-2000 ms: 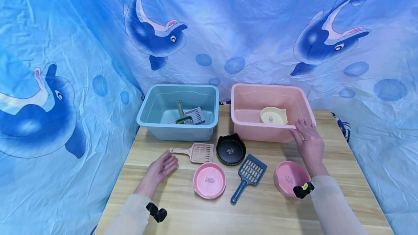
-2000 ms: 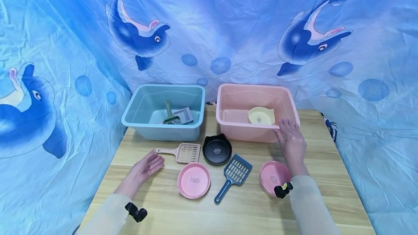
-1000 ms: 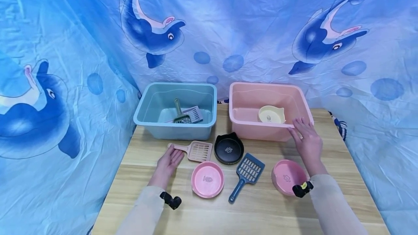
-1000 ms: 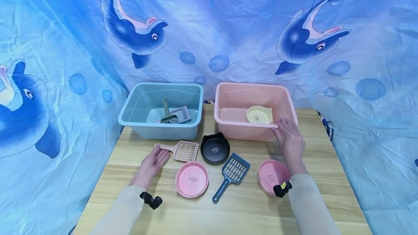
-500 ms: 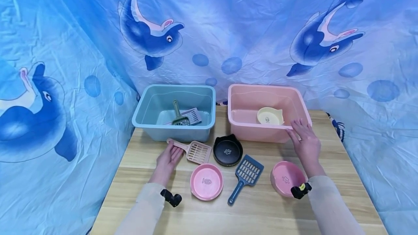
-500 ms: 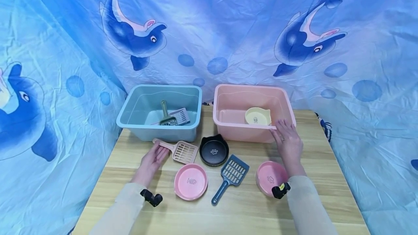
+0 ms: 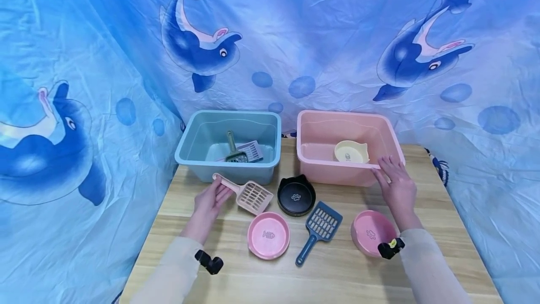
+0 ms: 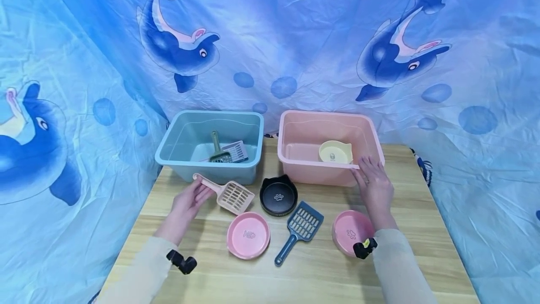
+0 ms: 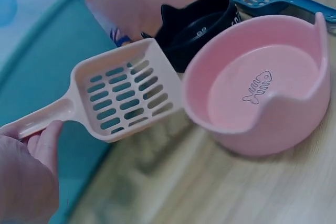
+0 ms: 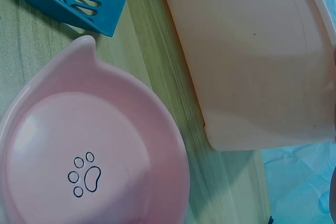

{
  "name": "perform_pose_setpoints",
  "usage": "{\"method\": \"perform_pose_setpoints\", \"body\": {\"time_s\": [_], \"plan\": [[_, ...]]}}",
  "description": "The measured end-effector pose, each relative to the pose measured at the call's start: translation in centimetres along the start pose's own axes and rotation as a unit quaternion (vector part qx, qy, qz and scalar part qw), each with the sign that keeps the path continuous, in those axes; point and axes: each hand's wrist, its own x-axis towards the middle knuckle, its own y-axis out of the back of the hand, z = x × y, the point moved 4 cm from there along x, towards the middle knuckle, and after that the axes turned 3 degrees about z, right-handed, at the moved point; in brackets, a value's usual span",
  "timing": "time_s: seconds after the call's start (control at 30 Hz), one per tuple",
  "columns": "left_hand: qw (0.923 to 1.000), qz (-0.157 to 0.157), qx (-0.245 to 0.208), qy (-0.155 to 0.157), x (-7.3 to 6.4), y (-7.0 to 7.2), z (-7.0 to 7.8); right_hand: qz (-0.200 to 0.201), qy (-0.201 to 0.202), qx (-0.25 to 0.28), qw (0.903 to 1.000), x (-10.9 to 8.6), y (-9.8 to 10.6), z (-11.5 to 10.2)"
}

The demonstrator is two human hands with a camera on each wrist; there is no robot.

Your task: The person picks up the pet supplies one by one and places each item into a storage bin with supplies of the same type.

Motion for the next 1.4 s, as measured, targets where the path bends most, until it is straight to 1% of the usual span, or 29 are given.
{"method": "perform_pose_setpoints", "body": {"time_s": [0.13, 0.23, 0.3, 0.4, 0.47, 0.57, 0.67, 0.73, 0.8, 0.9, 1.03, 1.1, 1.17, 1.27, 1.33, 1.4], "plan": [[0.9972, -0.033, 0.062, -0.025, -2.1, -1.0, 2.9, 0.009, 0.009, 0.004, 0.9999, 0.1, 0.3, -0.2], [0.9936, -0.055, 0.091, -0.036, -3.5, -1.9, 5.4, 0.011, 0.011, 0.010, 0.9998, 0.1, 0.4, -0.3], [0.9921, -0.065, 0.099, -0.041, -4.4, -2.8, 7.2, 0.010, 0.012, 0.012, 0.9998, 0.1, 0.4, -0.3], [0.9909, -0.070, 0.105, -0.048, -5.4, -4.3, 9.9, 0.011, 0.015, 0.013, 0.9997, 0.1, 0.2, -0.4], [0.9903, -0.072, 0.108, -0.050, -5.7, -5.9, 11.7, 0.011, 0.015, 0.009, 0.9998, 0.1, 0.3, -0.2], [0.9890, -0.070, 0.115, -0.060, -5.5, -8.1, 14.4, 0.008, 0.015, 0.004, 0.9999, 0.2, 0.3, 0.0], [0.9894, -0.062, 0.108, -0.074, -4.7, -9.9, 16.6, 0.006, 0.014, 0.002, 0.9999, 0.3, 0.4, 0.0], [0.9911, -0.051, 0.095, -0.078, -3.8, -10.9, 17.5, 0.006, 0.014, 0.002, 0.9999, 0.2, 0.5, -0.1], [0.9931, -0.035, 0.082, -0.076, -2.8, -11.6, 17.9, 0.004, 0.014, 0.003, 0.9999, 0.2, 0.6, -0.1], [0.9962, -0.012, 0.061, -0.062, -1.2, -12.2, 17.6, 0.001, 0.015, 0.002, 0.9999, 0.2, 0.7, -0.3], [0.9979, 0.023, 0.042, -0.044, 1.2, -12.0, 16.0, -0.001, 0.017, -0.003, 0.9998, 0.2, 0.6, -0.2], [0.9979, 0.041, 0.029, -0.042, 2.3, -11.7, 15.3, -0.002, 0.019, -0.004, 0.9998, 0.2, 0.6, -0.3], [0.9973, 0.055, 0.026, -0.042, 3.2, -11.6, 14.5, -0.004, 0.021, -0.003, 0.9998, 0.3, 0.5, -0.3], [0.9972, 0.058, 0.027, -0.038, 4.4, -11.7, 13.5, -0.002, 0.022, -0.004, 0.9997, 0.5, 0.5, -0.4], [0.9970, 0.057, 0.041, -0.033, 5.0, -11.9, 12.9, 0.000, 0.021, -0.005, 0.9998, 0.6, 0.5, -0.3], [0.9968, 0.048, 0.059, -0.024, 5.5, -12.2, 12.3, 0.000, 0.020, -0.007, 0.9998, 0.7, 0.5, -0.2]]}}
